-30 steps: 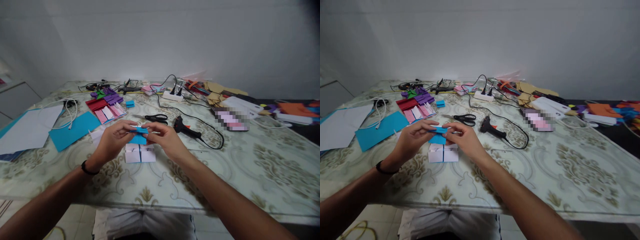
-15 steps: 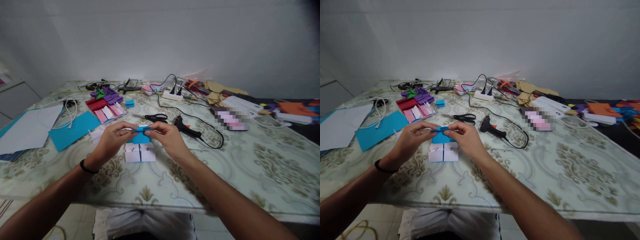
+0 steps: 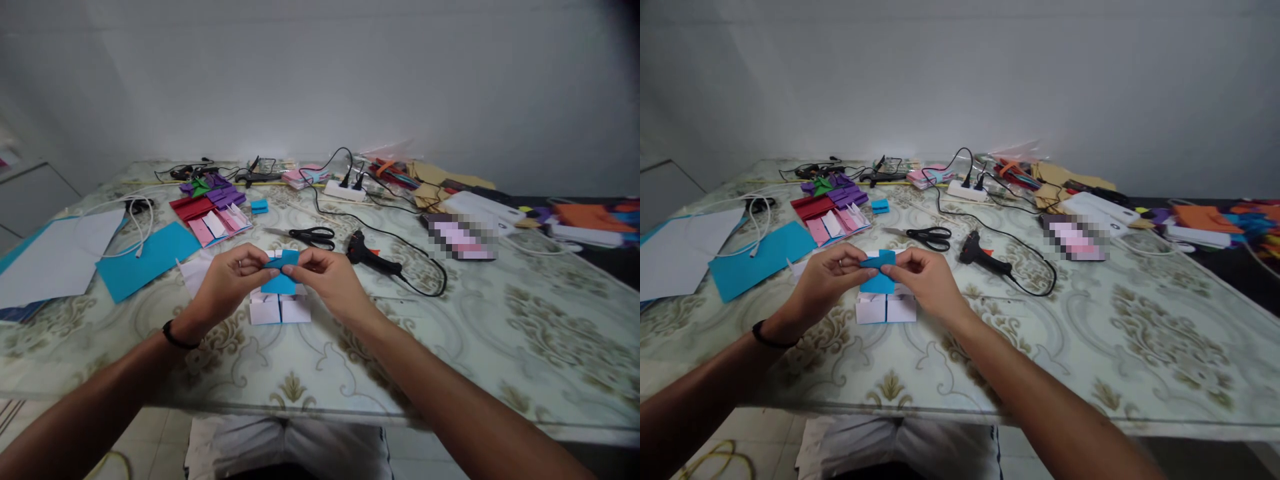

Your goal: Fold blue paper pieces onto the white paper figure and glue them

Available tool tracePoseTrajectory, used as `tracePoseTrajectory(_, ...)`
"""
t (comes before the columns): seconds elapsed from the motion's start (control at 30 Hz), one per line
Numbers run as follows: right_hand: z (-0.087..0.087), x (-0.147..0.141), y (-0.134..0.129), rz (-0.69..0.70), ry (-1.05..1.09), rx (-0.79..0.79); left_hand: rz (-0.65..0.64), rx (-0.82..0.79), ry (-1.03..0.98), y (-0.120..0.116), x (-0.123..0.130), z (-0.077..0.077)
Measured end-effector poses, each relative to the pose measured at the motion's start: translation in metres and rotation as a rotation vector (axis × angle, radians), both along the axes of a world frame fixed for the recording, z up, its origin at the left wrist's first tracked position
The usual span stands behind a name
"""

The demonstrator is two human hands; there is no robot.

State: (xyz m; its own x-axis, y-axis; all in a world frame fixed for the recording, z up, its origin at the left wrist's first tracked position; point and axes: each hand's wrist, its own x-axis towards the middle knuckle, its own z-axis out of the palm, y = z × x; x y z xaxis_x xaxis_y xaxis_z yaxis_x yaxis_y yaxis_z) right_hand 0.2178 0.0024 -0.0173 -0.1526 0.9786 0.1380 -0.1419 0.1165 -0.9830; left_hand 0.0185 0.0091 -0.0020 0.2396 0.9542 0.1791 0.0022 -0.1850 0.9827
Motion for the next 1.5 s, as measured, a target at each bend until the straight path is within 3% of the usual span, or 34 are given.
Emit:
tracePoseTrajectory(0.27, 0.0013, -0.0008, -0.0028, 0.004, 0.008, -0.022, 0.067, 0.038, 0.054, -0.0025, 0.0019, 0.0026)
tracePoseTrajectory(0.4, 0.0020, -0.0006, -0.0023, -0.012, 0.013, -0.018, 0.053, -0.016, 0.032, -0.0025, 0.0032, 0.0040)
tracePoseTrajectory(0.7, 0.0040, -0.0045, -0.0016, -0.006, 0.157, -0.058, 0.128, 0.027, 0.078, -0.0040, 0.0053, 0.0012)
tracePoseTrajectory(1.17, 0.0017, -0.0032, 0.0003, -0.005, 0.198, -0.057, 0.114, 0.011, 0.091, -0.0044, 0.0044, 0.0041)
tracePoseTrajectory(1.37, -0.0011, -0.0006, -0.0023, 0.131, 0.039, -0.102, 0.077, 0.026, 0.088, -0.0060, 0.0034, 0.0047)
tracePoseTrajectory(1.5, 0.0000, 0.0001, -0.0023, 0.068, -0.004, -0.106, 0.050, -0.014, 0.054, -0.0052, 0.0038, 0.0059)
